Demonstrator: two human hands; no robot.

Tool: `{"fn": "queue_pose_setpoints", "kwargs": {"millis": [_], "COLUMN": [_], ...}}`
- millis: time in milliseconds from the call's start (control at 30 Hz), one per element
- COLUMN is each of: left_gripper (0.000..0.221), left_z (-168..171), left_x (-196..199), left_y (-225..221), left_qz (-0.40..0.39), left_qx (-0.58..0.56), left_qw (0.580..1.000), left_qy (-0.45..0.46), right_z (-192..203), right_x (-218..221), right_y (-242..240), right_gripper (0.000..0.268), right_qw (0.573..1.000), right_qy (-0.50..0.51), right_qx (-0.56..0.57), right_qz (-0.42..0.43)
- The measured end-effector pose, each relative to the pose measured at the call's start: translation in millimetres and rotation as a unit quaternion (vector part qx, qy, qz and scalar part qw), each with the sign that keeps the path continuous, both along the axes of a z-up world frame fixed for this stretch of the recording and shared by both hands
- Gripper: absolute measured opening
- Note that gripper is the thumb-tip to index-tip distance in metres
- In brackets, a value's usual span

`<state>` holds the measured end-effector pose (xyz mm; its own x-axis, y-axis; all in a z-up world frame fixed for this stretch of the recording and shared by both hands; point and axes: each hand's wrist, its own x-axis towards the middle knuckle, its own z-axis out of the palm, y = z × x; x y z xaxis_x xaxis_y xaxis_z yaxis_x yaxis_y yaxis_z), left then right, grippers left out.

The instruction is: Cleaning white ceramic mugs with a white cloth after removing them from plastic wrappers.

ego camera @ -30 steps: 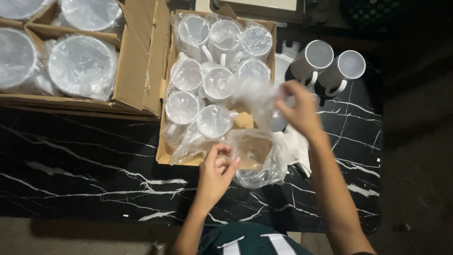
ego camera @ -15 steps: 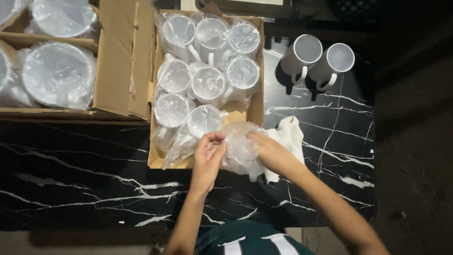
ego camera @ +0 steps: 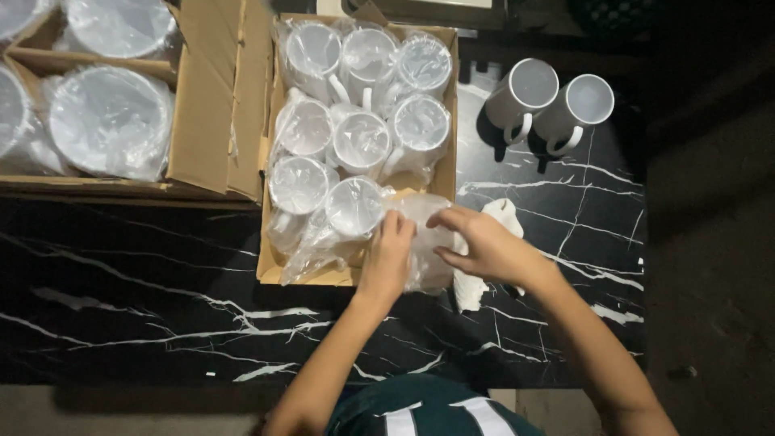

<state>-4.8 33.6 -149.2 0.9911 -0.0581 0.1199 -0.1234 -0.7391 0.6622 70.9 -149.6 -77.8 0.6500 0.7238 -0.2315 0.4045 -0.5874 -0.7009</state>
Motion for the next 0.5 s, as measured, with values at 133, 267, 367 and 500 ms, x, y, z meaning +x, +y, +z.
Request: {"fn": "queue_pose_setpoints", "kwargs": {"millis": [133, 267, 367, 500], "left_gripper": [0.031, 0.048, 0.041, 0.042], "left_z": [-10.2, -11.7, 7.8, 54.5], "left_x": [19.3, 21.7, 18.2, 1.5], "left_y": [-4.5, 5.7, 8.9, 15.8], "left_qz": [0.032, -0.003, -0.028, -0.041], "left_qx": [-0.022, -0.125, -0.181, -0.16], "left_qw": [0.999, 0.991, 0.981, 0.977], "left_qy": [0.023, 0.045, 0.065, 0.132], "right_z": [-21.1, -82.7, -138.6, -138.8], "right_x": [-22.3, -27.1, -19.2, -16.0], "right_y": [10.3, 17.7, 13.3, 27.3], "right_gripper": [0.039, 0.046, 0.049, 0.042], "right_qw": [0.976, 0.932, 0.892, 0.889], "right_qy": [-0.217, -0.337, -0.401, -0.379], "right_qx": [0.014, -0.129, -0.207, -0.25], "right_qz": [-0.007, 0.019, 0.038, 0.057]}}
